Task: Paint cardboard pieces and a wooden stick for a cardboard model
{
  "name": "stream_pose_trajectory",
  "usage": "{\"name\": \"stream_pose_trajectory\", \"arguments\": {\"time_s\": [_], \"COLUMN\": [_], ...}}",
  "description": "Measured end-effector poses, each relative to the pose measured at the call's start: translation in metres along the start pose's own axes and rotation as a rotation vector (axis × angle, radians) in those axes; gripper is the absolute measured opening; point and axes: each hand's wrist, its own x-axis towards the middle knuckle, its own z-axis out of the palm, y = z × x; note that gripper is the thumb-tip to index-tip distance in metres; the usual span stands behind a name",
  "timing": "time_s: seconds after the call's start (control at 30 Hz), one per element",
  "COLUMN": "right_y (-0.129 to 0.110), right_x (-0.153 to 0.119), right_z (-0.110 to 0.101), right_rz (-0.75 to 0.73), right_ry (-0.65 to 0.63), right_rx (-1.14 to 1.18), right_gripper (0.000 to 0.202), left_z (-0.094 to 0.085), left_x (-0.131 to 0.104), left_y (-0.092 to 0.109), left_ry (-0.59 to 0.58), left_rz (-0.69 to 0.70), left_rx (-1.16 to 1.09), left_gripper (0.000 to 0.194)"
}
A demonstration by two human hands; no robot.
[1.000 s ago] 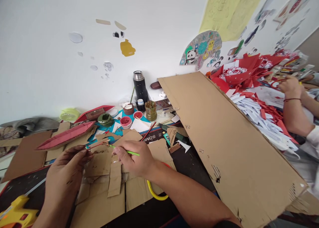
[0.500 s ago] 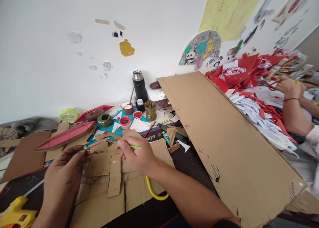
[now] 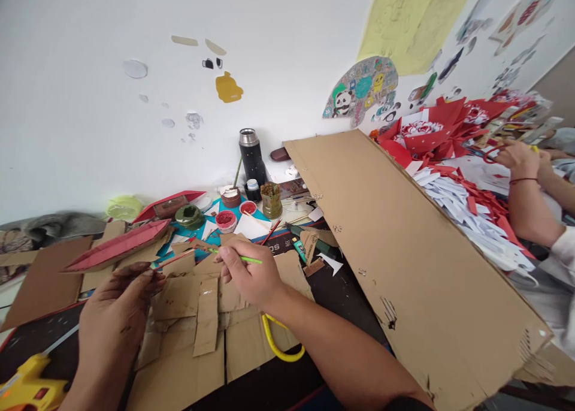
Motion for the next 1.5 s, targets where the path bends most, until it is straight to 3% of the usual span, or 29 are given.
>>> {"name": "stream_pose_trajectory", "arguments": {"time_s": [0.17,0.37,0.53,0.73,0.97,1.1,1.27,1.5], "right_y": [-0.002,0.001,0.001,0.002,-0.001,-0.002,-0.001,0.001], "right_x": [-0.003,-0.001,-0.003,0.001,-0.001,-0.002,-0.002,0.0], "right_z": [0.002,0.0,0.001,0.0,0.0,0.001,0.002,0.001], "right_rz": [-0.058,0.012,-0.037,0.001,-0.125,-0.095,-0.069,-0.021], "right_ry": [-0.112,-0.007,-0.109,0.004,-0.05,-0.031,-0.11,-0.051], "right_rx": [-0.034,0.034,-0.012,0.007,-0.053,-0.006,-0.041,0.015], "right_gripper": [0.058,0.058,0.055,0.054,0.052,0.053,0.054,0.054], "left_z": [0.0,0.0,0.003,0.002,0.006,0.005,0.003,0.004], "left_x": [-0.001,-0.002,-0.006,-0.008,-0.01,-0.009,-0.008,-0.008], "left_y": [0.0,0.002,0.006,0.011,0.017,0.011,0.006,0.009], "left_ry": [-0.003,0.013,0.015,0.038,0.068,0.042,0.042,0.059], "left_rz": [-0.058,-0.083,-0.049,-0.049,-0.026,-0.004,0.025,-0.01], "left_rx": [-0.018,-0.055,-0.028,0.009,0.047,0.063,0.026,0.024], "left_gripper": [0.035,0.037,0.04,0.044,0.043,0.041,0.041,0.042]}}
